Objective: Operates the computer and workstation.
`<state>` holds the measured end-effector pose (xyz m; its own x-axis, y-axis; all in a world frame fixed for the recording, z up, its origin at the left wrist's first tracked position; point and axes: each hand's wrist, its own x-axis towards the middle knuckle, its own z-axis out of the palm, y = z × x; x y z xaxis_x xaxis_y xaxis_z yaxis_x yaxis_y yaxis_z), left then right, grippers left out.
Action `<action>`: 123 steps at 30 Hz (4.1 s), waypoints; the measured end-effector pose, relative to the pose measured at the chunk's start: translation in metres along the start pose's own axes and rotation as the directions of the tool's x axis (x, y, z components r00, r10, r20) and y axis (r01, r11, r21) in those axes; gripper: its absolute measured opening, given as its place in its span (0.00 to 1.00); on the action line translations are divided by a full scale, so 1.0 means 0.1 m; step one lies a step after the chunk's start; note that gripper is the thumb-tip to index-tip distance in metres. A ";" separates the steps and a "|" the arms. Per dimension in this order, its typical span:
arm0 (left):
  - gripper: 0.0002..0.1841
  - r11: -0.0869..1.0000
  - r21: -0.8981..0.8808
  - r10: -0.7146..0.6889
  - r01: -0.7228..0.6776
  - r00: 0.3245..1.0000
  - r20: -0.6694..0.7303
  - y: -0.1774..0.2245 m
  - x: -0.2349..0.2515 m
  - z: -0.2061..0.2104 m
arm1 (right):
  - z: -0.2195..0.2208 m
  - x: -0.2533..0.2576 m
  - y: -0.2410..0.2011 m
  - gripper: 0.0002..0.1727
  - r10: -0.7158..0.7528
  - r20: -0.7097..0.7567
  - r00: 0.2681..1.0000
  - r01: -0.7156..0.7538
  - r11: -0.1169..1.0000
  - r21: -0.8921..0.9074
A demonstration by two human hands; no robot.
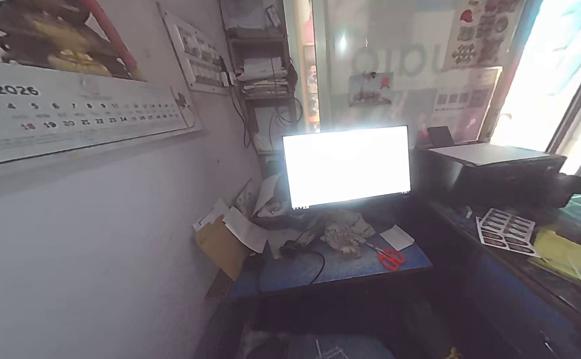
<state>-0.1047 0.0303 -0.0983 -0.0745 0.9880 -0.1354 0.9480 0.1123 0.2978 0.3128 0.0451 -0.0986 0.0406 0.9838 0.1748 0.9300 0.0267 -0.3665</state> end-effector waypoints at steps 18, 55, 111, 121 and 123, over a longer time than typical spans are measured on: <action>0.29 0.999 0.002 0.032 -0.032 0.999 0.021 0.04 -0.05 -0.09 | 0.09 -0.01 0.06 0.31 0.055 -0.032 0.998 -0.054 0.998 0.030; 0.32 0.999 -0.018 0.035 -0.035 0.999 0.019 -0.06 0.07 0.02 | 0.05 -0.02 0.01 0.32 0.045 0.036 0.998 -0.044 0.999 -0.030; 0.29 0.998 0.013 0.062 -0.061 0.994 -0.085 -0.13 0.06 0.17 | 0.44 0.07 0.41 0.29 -0.086 -0.075 0.993 0.082 0.995 -0.051; 0.29 0.998 0.027 0.051 -0.050 0.996 -0.066 -0.15 0.12 0.19 | 0.17 0.00 0.12 0.27 -0.074 -0.068 0.995 0.075 0.997 0.002; 0.28 0.998 0.015 0.056 -0.055 0.996 -0.076 -0.15 0.11 0.20 | 0.01 -0.05 -0.04 0.28 -0.033 -0.010 0.999 0.034 0.999 0.029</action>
<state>-0.1140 0.0377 -0.1235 -0.0442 0.9980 -0.0461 0.9553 0.0557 0.2903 0.3085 0.0399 -0.0986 0.0132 0.9806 0.1958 0.9201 0.0648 -0.3864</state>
